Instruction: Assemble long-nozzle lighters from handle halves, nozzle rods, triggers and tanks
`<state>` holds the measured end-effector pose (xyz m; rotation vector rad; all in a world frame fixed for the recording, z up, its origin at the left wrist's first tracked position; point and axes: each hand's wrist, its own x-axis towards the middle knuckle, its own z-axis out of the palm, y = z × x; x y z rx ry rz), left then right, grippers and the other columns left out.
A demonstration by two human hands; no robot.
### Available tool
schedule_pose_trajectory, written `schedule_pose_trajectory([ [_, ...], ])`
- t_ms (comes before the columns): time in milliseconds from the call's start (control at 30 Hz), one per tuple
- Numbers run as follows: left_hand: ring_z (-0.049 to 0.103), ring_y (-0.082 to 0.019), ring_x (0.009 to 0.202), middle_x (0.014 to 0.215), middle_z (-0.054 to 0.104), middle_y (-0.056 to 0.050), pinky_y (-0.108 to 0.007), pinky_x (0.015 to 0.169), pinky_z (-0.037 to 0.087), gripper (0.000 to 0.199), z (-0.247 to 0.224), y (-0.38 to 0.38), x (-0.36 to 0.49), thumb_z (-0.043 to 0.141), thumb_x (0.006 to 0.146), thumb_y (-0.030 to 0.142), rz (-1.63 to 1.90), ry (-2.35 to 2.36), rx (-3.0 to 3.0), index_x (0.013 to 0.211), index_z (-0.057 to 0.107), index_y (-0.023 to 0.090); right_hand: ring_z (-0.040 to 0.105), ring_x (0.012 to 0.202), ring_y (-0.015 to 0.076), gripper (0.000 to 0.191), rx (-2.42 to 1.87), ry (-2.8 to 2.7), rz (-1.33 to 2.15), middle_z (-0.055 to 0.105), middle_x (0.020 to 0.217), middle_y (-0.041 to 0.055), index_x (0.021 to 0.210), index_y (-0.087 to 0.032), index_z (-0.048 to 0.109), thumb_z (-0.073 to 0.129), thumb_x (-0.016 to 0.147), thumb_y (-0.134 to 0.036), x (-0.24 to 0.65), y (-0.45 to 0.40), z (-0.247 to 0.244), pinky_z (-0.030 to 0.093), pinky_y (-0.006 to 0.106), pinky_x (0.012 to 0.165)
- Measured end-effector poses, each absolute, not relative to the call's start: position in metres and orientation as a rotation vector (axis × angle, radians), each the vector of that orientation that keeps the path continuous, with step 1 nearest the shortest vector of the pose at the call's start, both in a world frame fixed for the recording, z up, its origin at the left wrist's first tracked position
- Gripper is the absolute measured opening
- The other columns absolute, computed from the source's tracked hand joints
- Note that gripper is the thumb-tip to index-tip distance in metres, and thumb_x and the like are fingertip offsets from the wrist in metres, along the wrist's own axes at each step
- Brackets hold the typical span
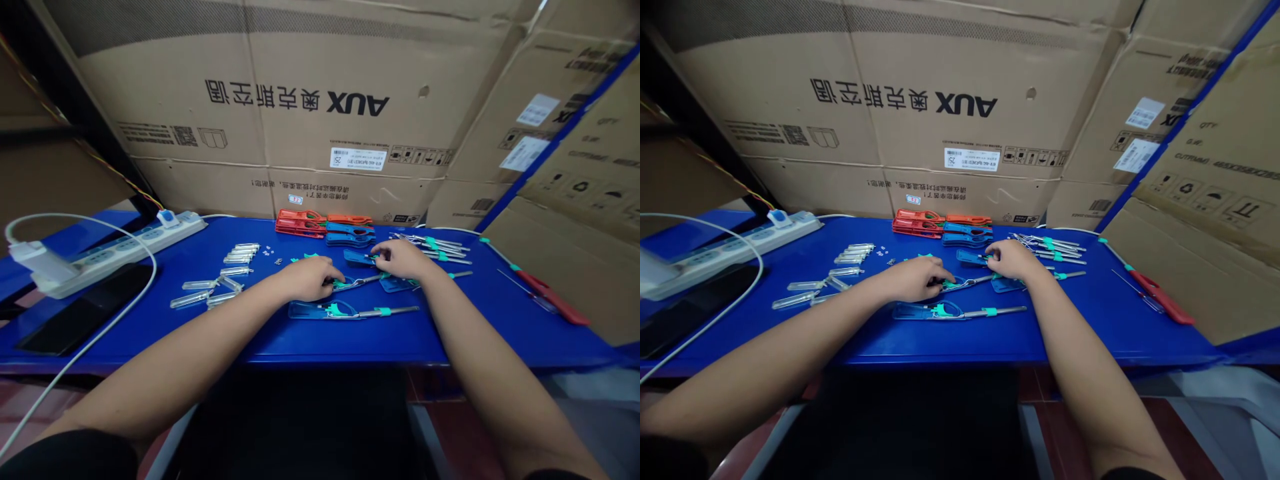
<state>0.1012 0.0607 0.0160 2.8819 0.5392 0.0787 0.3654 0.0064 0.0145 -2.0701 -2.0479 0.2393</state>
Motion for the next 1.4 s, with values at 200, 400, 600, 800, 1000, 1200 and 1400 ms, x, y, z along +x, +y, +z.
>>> schedule_pose_trajectory([
  [200,0.062,-0.02,0.088,0.103,0.063,-0.007,-0.029,0.074,0.045,0.033,0.015,0.058,0.105,0.056,0.091,0.035,0.102,0.557,2.842,0.118,0.071,0.028,0.067,0.076,0.0188,0.038,-1.968,-2.143,0.2,0.076,0.086,0.0029,0.117,-0.021,0.071,0.065,0.08,-0.028,0.375,0.0,0.014,0.046,0.029,0.069],
  [400,0.061,-0.019,0.091,0.097,0.061,-0.005,-0.028,0.076,0.045,0.022,0.012,0.055,0.114,0.065,0.087,0.034,0.251,0.563,2.796,0.103,0.076,0.025,0.066,0.071,0.0162,0.034,-1.881,-1.888,0.373,0.074,0.082,0.0018,0.11,-0.021,0.071,0.069,0.079,-0.033,0.388,-0.006,0.016,0.05,0.028,0.068],
  [600,0.06,-0.015,0.078,0.088,0.066,-0.004,-0.027,0.074,0.046,0.014,0.01,0.057,0.117,0.061,0.086,0.024,0.522,0.614,2.597,0.09,0.073,0.018,0.067,0.07,0.0158,0.031,-1.667,-1.415,0.731,0.07,0.079,0.0019,0.1,-0.02,0.069,0.071,0.071,-0.03,0.396,-0.008,0.019,0.053,0.028,0.066],
  [800,0.058,-0.013,0.069,0.084,0.068,-0.002,-0.024,0.065,0.042,0.009,0.008,0.058,0.117,0.064,0.08,0.022,0.482,0.566,2.606,0.084,0.071,0.018,0.059,0.062,0.0123,0.016,-2.039,-1.436,0.504,0.071,0.077,0.0023,0.077,-0.019,0.067,0.05,0.075,-0.021,0.407,-0.021,0.029,0.042,0.023,0.056],
  [1000,0.058,-0.014,0.068,0.081,0.068,-0.002,-0.026,0.065,0.042,0.011,0.004,0.051,0.122,0.057,0.083,0.023,0.429,0.535,2.638,0.085,0.066,0.019,0.059,0.063,0.0172,0.017,-2.305,-1.661,0.291,0.068,0.066,0.0011,0.07,-0.021,0.066,0.061,0.074,-0.036,0.417,-0.054,0.028,0.039,0.027,0.057],
  [1200,0.052,-0.012,0.062,0.076,0.064,0.0,-0.024,0.059,0.039,0.014,0.012,0.049,0.124,0.052,0.087,0.028,0.536,0.721,2.082,0.092,0.061,0.018,0.065,0.069,0.0193,0.024,-2.333,-1.816,0.399,0.075,0.077,0.0007,0.078,-0.026,0.076,0.065,0.074,-0.047,0.428,-0.065,0.018,0.045,0.029,0.064],
  [1400,0.049,-0.012,0.056,0.066,0.059,0.003,-0.024,0.055,0.037,0.028,0.026,0.037,0.115,0.039,0.086,0.017,0.361,0.655,2.107,0.09,0.066,0.019,0.067,0.086,0.0228,0.027,-2.126,-1.799,0.287,0.076,0.09,0.0018,0.08,-0.027,0.078,0.065,0.076,-0.051,0.427,-0.067,0.023,0.049,0.032,0.076],
])
